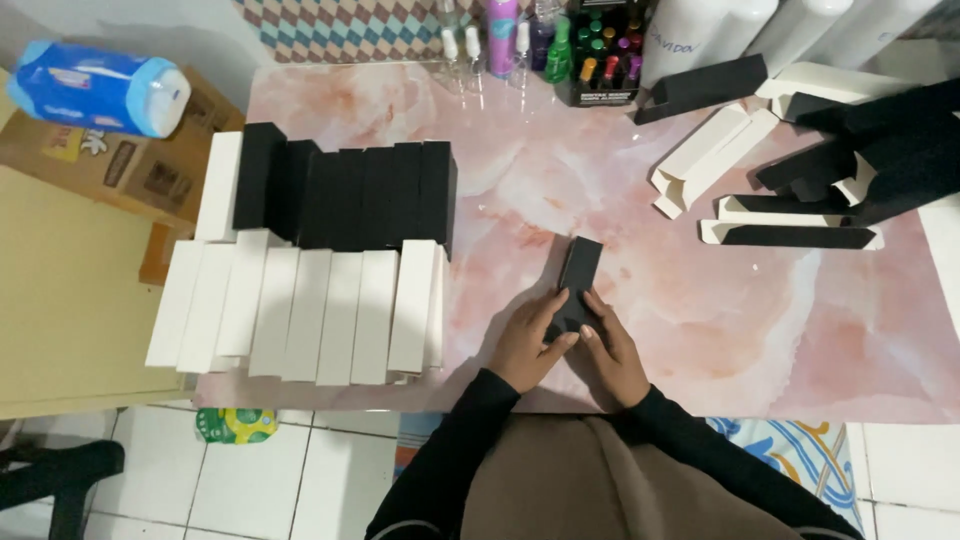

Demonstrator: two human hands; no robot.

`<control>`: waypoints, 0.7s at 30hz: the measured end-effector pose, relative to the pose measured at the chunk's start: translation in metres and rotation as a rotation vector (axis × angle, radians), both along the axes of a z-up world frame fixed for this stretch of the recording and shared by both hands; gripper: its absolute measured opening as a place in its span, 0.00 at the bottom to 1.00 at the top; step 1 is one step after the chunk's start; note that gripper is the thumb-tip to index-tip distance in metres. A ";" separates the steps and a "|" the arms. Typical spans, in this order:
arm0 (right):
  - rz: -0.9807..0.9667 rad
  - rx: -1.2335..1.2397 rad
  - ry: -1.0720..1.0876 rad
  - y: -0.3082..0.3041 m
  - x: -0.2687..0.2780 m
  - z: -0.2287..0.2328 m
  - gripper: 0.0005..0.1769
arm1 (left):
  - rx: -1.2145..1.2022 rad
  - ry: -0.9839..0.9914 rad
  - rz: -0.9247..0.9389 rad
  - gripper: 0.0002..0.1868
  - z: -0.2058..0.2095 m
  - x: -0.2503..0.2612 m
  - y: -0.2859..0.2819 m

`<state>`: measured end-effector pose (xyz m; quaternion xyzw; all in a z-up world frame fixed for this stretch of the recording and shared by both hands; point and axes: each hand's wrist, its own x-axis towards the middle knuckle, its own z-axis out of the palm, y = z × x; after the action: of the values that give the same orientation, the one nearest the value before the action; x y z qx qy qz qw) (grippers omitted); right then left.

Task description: Folding flat cardboard templates into small rectangular boxes on a table.

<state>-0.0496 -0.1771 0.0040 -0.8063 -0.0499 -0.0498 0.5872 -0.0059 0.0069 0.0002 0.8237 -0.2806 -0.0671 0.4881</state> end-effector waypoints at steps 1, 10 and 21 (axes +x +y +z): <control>0.005 0.016 0.000 0.001 -0.005 0.003 0.28 | -0.066 0.024 0.017 0.36 0.000 -0.002 0.000; 0.188 0.272 -0.162 0.041 0.005 0.083 0.27 | -0.128 -0.236 0.124 0.35 0.108 -0.026 0.028; 0.436 0.364 -0.214 0.125 0.085 0.159 0.29 | 0.025 -0.532 0.292 0.31 0.186 0.032 0.129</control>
<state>0.0353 -0.0525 0.1628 -0.6483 -0.2738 -0.0151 0.7103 0.0262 0.1357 0.1858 0.8500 -0.2765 0.2185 0.3916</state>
